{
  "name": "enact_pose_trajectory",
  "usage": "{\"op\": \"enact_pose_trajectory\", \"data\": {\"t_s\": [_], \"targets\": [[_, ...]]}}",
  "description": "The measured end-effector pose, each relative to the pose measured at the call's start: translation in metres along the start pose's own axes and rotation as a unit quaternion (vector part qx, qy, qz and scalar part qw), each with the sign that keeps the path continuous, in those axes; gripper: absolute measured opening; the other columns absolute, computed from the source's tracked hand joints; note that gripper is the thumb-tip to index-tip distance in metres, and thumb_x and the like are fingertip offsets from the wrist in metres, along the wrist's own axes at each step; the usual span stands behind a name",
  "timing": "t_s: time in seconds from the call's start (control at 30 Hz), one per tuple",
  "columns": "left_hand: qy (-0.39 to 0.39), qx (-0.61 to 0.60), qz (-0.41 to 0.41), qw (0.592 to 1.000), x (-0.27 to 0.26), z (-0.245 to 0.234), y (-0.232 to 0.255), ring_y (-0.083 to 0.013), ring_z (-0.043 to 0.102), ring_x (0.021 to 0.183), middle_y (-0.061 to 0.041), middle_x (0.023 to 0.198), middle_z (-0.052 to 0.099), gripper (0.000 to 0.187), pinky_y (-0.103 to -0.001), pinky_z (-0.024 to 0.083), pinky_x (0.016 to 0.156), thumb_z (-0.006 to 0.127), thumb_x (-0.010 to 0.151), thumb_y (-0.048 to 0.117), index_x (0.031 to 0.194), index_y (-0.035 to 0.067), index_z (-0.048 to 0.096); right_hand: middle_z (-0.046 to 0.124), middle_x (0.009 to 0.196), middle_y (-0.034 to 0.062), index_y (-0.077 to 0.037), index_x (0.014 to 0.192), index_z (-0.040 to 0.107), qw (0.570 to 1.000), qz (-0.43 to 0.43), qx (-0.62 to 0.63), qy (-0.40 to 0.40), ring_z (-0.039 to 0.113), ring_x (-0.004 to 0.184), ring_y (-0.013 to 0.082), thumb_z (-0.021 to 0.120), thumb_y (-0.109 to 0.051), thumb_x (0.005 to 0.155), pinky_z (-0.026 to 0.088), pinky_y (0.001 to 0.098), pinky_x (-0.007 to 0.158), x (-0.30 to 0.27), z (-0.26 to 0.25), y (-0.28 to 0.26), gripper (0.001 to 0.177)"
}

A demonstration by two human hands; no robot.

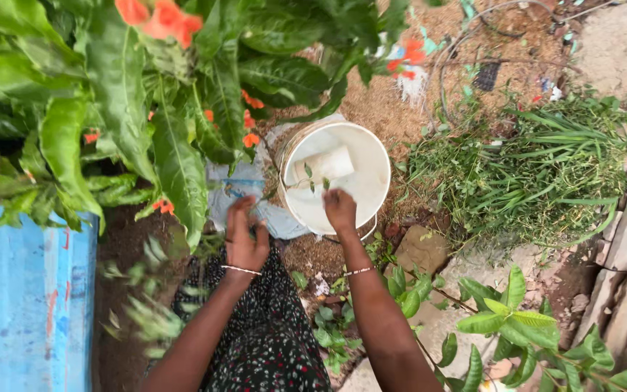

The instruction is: The person pours water on a small tree and bushes using a cup, handles the branches of the tree, and picks up small items from a bucket by hand.

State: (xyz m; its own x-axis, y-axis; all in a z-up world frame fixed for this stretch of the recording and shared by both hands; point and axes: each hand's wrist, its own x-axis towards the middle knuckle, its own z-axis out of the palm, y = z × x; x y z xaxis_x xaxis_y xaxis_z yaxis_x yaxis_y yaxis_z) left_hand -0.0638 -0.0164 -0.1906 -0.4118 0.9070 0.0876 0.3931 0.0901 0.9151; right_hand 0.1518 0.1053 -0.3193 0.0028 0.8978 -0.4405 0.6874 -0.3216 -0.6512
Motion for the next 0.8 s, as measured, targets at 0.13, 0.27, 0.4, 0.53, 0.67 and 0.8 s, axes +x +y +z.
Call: {"op": "enact_pose_trajectory", "data": {"t_s": [0.13, 0.27, 0.4, 0.53, 0.67, 0.8], "targets": [[0.093, 0.005, 0.006, 0.996, 0.003, -0.014, 0.022, -0.0349, 0.062, 0.121, -0.023, 0.136, 0.054, 0.039, -0.041, 0.058, 0.100, 0.059, 0.090, -0.009, 0.128, -0.002, 0.052, 0.072, 0.099, 0.0137, -0.003, 0.100, 0.072, 0.983, -0.174, 0.050, 0.043, 0.069, 0.077, 0.0243, 0.065, -0.002, 0.091, 0.059, 0.0331, 0.069, -0.028, -0.001, -0.060, 0.011], [0.112, 0.084, -0.008, 0.990, -0.001, -0.030, 0.029, -0.0346, 0.063, 0.112, -0.021, 0.120, 0.060, 0.039, -0.042, 0.054, 0.096, 0.062, 0.083, -0.009, 0.121, -0.002, 0.057, 0.069, 0.099, 0.0154, -0.003, 0.098, 0.071, 0.905, -0.418, -0.073, -0.037, 0.069, 0.083, 0.0307, 0.062, 0.003, 0.086, 0.058, 0.0380, 0.075, -0.056, 0.016, -0.107, 0.016], [0.103, -0.026, -0.032, 0.994, 0.000, -0.037, 0.028, -0.0296, 0.066, 0.113, -0.020, 0.125, 0.060, 0.035, -0.034, 0.059, 0.091, 0.054, 0.087, -0.012, 0.120, -0.002, 0.056, 0.069, 0.094, 0.0174, -0.005, 0.094, 0.070, 0.943, -0.298, -0.106, -0.106, 0.068, 0.085, 0.0344, 0.066, -0.011, 0.093, 0.055, 0.0413, 0.073, -0.038, 0.043, -0.113, 0.008], [0.120, -0.042, -0.043, 0.991, 0.000, -0.050, 0.034, -0.0277, 0.068, 0.112, -0.017, 0.127, 0.060, 0.028, -0.033, 0.060, 0.092, 0.054, 0.094, -0.010, 0.120, -0.001, 0.056, 0.068, 0.079, 0.0173, -0.004, 0.094, 0.069, 0.948, -0.301, -0.061, -0.086, 0.067, 0.069, 0.0319, 0.066, -0.018, 0.090, 0.053, 0.0420, 0.057, -0.013, 0.052, -0.092, 0.015], [0.128, -0.060, -0.049, 0.989, -0.007, -0.065, 0.039, -0.0280, 0.066, 0.116, -0.018, 0.131, 0.057, 0.028, -0.034, 0.059, 0.092, 0.055, 0.093, -0.009, 0.119, -0.002, 0.054, 0.068, 0.075, 0.0161, -0.005, 0.083, 0.069, 0.858, -0.384, -0.340, -0.022, 0.070, 0.064, 0.0290, 0.062, -0.009, 0.085, 0.056, 0.0413, 0.057, 0.006, 0.083, -0.071, 0.008], [0.137, -0.053, -0.055, 0.988, -0.020, -0.082, 0.039, -0.0275, 0.065, 0.119, -0.018, 0.133, 0.056, 0.029, -0.034, 0.060, 0.093, 0.055, 0.092, -0.010, 0.120, -0.001, 0.054, 0.069, 0.072, 0.0199, -0.004, 0.077, 0.070, 0.901, -0.265, -0.341, 0.042, 0.071, 0.063, 0.0359, 0.063, -0.014, 0.084, 0.058, 0.0460, 0.057, 0.004, 0.083, -0.062, 0.014]]}}
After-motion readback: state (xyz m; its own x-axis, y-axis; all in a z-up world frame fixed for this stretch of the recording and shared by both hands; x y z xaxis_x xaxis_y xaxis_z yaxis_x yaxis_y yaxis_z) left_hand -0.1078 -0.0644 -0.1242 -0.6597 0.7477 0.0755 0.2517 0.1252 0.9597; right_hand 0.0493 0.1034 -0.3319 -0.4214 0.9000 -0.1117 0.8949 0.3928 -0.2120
